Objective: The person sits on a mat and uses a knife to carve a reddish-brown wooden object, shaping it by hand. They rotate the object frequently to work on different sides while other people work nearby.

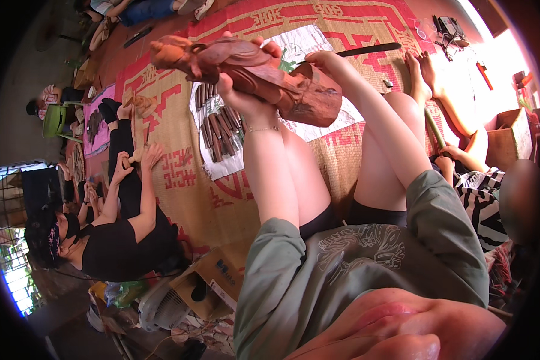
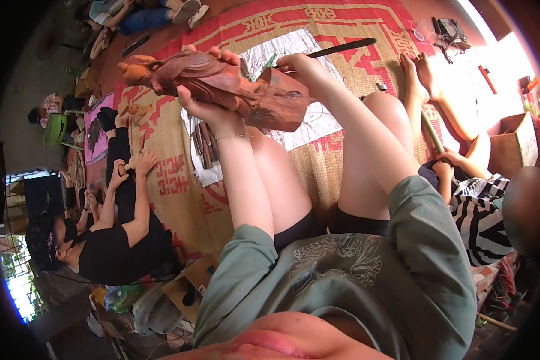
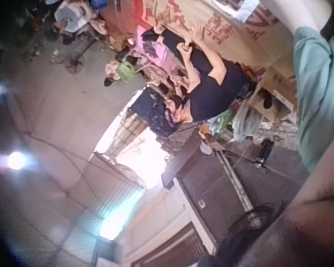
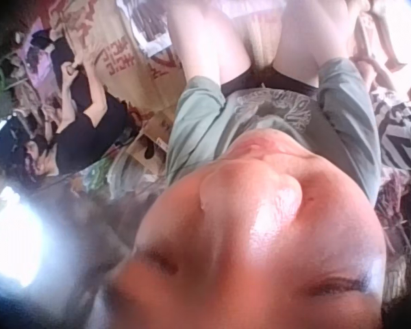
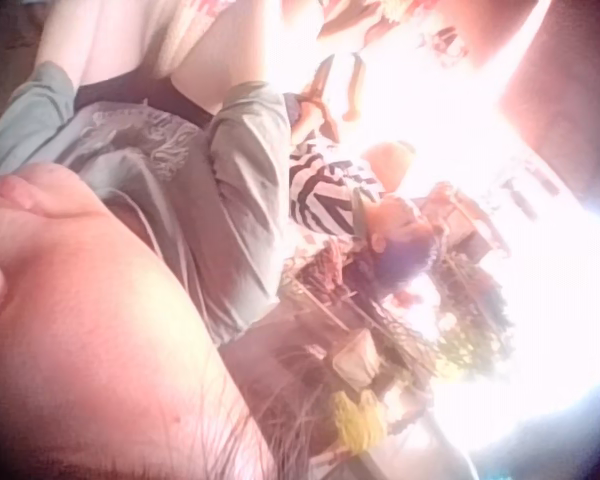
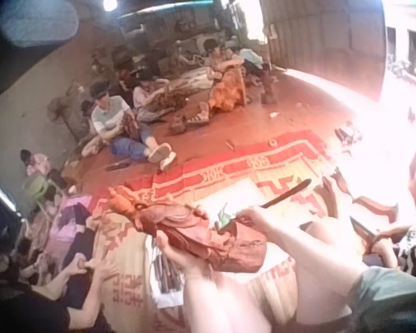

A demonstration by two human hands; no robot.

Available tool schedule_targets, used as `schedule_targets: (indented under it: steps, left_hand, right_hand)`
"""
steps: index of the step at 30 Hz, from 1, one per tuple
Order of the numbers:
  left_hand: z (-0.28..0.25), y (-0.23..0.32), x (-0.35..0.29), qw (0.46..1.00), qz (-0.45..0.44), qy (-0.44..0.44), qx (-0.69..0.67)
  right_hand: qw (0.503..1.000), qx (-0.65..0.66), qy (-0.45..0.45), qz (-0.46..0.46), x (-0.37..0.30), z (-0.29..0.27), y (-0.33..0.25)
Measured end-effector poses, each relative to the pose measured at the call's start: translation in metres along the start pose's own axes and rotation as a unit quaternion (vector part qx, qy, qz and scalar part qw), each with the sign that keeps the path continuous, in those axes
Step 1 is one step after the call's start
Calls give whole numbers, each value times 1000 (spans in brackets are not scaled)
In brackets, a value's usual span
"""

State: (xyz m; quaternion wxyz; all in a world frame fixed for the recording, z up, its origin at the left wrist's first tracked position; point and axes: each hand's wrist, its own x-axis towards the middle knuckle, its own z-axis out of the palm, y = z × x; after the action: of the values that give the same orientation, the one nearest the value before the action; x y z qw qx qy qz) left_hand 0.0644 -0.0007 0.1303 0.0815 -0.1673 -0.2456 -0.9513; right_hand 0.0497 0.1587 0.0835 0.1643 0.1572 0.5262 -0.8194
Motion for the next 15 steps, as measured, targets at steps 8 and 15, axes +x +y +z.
schedule_targets:
  steps: [8,15]
  left_hand:
    - [11,19,-5,993,46,-14,106]
    - [-6,13,-4,958,45,-24,281]
  right_hand:
    - [993,100,25,59,-35,28,17]
    - [980,152,128,-30,-32,9,1]
